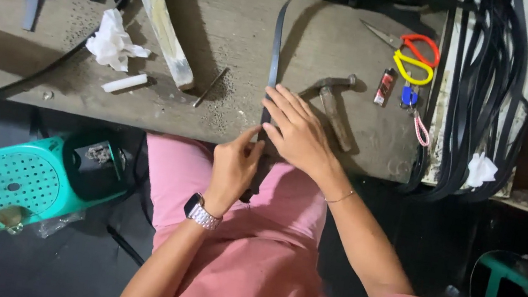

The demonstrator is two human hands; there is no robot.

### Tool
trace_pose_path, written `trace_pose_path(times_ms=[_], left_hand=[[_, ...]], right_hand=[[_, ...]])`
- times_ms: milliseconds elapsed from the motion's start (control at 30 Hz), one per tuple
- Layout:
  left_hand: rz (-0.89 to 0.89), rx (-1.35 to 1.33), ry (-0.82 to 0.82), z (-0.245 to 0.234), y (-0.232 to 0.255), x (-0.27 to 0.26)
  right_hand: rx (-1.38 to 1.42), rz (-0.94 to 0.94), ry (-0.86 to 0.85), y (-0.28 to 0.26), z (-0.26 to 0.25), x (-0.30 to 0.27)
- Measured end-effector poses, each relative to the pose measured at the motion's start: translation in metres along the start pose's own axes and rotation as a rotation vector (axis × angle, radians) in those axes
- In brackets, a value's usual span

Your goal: Punching a series of holes into a black leather strap using a hand punch and a hammer on a workshop table.

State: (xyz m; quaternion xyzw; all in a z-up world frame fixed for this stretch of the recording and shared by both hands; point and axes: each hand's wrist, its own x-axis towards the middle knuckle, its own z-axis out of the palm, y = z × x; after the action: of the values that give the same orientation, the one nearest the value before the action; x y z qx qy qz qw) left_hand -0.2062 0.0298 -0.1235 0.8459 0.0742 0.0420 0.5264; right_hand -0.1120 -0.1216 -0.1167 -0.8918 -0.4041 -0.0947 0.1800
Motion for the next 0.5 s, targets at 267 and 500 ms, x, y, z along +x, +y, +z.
trace_pose_path(times_ms=[267,500], left_hand=[[-0.148,-0.008,-0.033,0.001,-0.011,-0.023],[-0.133,-0.012,-0.008,0.003,0.000,-0.015]], right_hand=[[-0.084,-0.039,0.207,0.003,0.026,-0.009],[-0.104,0.399,0.303,0.000,-0.031,-0.054]])
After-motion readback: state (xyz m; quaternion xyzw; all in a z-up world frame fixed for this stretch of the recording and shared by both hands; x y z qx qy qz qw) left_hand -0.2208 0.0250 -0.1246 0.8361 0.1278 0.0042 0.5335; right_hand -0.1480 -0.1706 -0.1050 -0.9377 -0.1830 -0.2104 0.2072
